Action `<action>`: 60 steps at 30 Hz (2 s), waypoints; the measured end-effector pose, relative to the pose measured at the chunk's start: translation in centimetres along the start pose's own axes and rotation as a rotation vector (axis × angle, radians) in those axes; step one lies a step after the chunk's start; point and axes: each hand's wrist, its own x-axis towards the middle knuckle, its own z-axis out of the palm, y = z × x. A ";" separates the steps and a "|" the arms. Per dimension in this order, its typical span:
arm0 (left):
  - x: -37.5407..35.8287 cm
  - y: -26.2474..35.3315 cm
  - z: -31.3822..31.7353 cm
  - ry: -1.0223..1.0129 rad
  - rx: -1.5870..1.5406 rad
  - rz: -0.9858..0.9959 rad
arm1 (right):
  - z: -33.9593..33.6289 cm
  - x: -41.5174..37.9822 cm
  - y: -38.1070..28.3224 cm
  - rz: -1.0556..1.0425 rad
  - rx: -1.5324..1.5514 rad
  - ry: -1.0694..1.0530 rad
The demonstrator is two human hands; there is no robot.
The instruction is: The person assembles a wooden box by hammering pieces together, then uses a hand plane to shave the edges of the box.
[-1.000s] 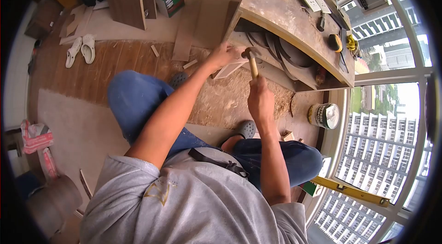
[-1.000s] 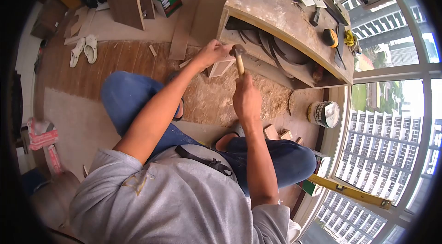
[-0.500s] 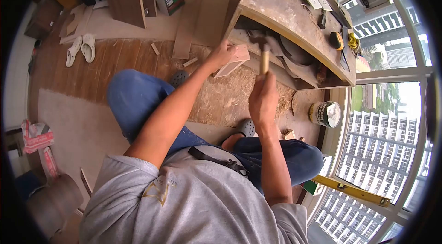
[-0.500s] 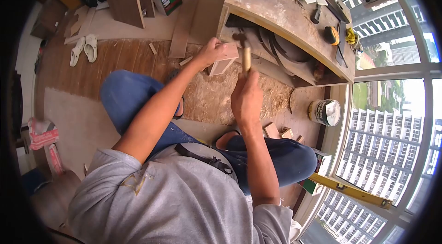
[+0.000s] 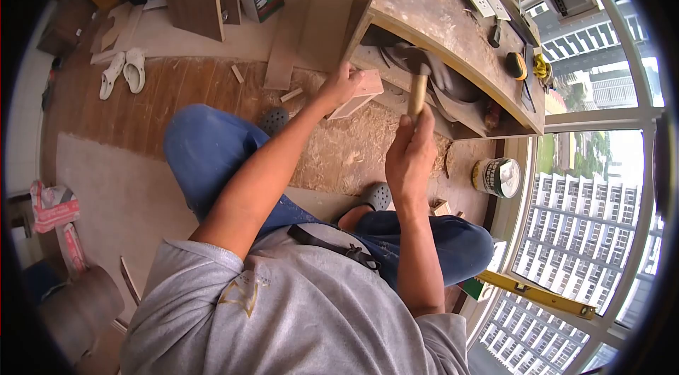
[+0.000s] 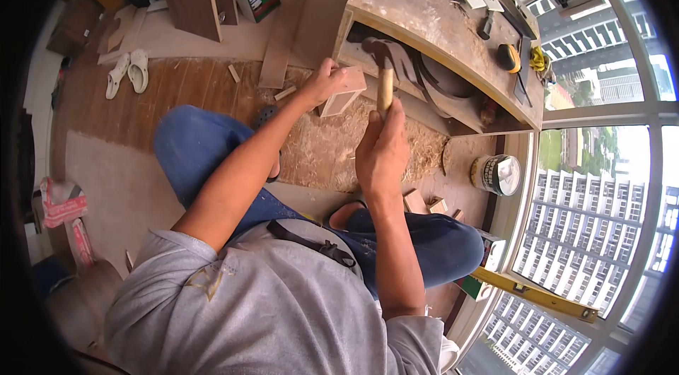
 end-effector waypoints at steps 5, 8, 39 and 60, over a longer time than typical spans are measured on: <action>0.6 -1.0 0.5 -0.006 -0.061 0.029 | 2.7 -1.5 4.6 0.138 -0.252 -0.374; 0.1 -2.8 1.2 0.030 -0.008 0.065 | 1.2 -0.6 2.4 0.119 -0.241 -0.330; -0.4 -6.1 -0.6 -0.049 -0.730 -0.229 | -26.4 1.1 7.2 0.400 -0.190 0.339; -2.5 -3.7 0.8 -0.046 0.074 0.236 | -26.6 19.7 35.6 0.284 -0.626 0.114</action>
